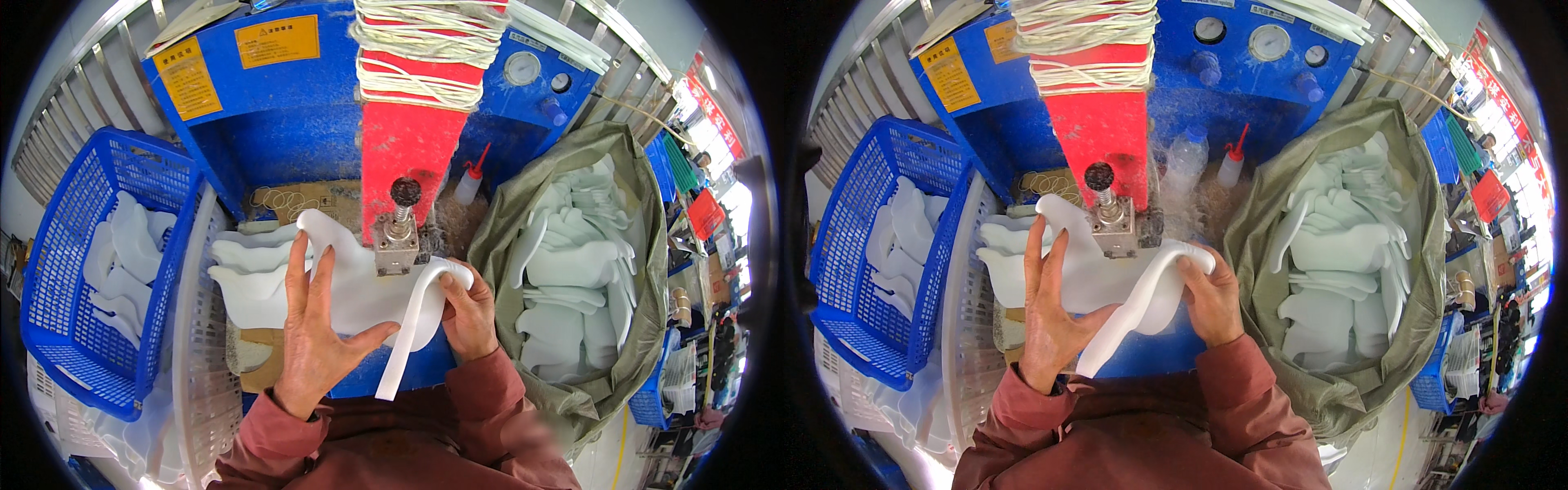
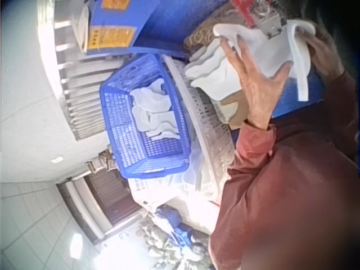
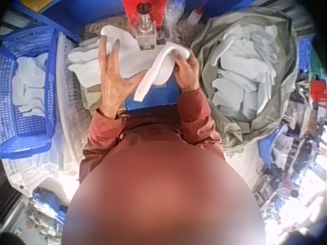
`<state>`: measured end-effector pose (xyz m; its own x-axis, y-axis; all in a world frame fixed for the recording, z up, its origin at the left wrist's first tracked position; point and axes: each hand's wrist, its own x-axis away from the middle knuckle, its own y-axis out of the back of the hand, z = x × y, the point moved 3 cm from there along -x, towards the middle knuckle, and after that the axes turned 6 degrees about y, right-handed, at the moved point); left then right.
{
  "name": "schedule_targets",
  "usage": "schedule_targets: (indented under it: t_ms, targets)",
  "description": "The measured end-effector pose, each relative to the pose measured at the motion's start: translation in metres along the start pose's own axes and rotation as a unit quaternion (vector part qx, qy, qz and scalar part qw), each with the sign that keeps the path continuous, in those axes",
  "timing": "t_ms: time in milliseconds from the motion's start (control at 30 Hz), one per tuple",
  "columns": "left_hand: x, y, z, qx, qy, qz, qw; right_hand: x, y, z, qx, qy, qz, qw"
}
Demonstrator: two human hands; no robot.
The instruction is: The person repeatedly picks up white mask-like fabric pieces from a blue basket, folds them by hand, and places them into a green sack. The person also uses a red and blue machine to press or seal the folded pieces before transferring them to the sack.
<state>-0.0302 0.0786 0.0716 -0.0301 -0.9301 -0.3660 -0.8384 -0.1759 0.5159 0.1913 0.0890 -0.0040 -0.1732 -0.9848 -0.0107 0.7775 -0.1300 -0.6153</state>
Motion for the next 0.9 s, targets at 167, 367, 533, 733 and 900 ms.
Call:
schedule_targets:
  t_ms: [167, 367, 533, 733, 900]
  targets:
    - [0.007, 0.001, 0.0, -0.001, -0.002, 0.004, 1.0, 0.008, 0.001, 0.001, 0.017, 0.001, 0.007, 1.0]
    - [0.014, 0.002, -0.001, -0.009, -0.028, -0.001, 1.0, 0.019, 0.003, 0.009, 0.013, 0.012, -0.004, 1.0]
    - [0.02, -0.002, 0.0, 0.008, -0.022, 0.01, 1.0, 0.026, 0.009, 0.014, 0.008, 0.02, -0.006, 1.0]
    - [0.023, -0.007, 0.001, 0.027, -0.007, 0.019, 0.999, 0.032, 0.015, 0.019, 0.015, 0.026, -0.006, 1.0]
    - [0.024, -0.01, -0.003, 0.047, -0.021, 0.022, 0.998, 0.036, 0.018, 0.023, 0.007, 0.031, -0.004, 0.999]
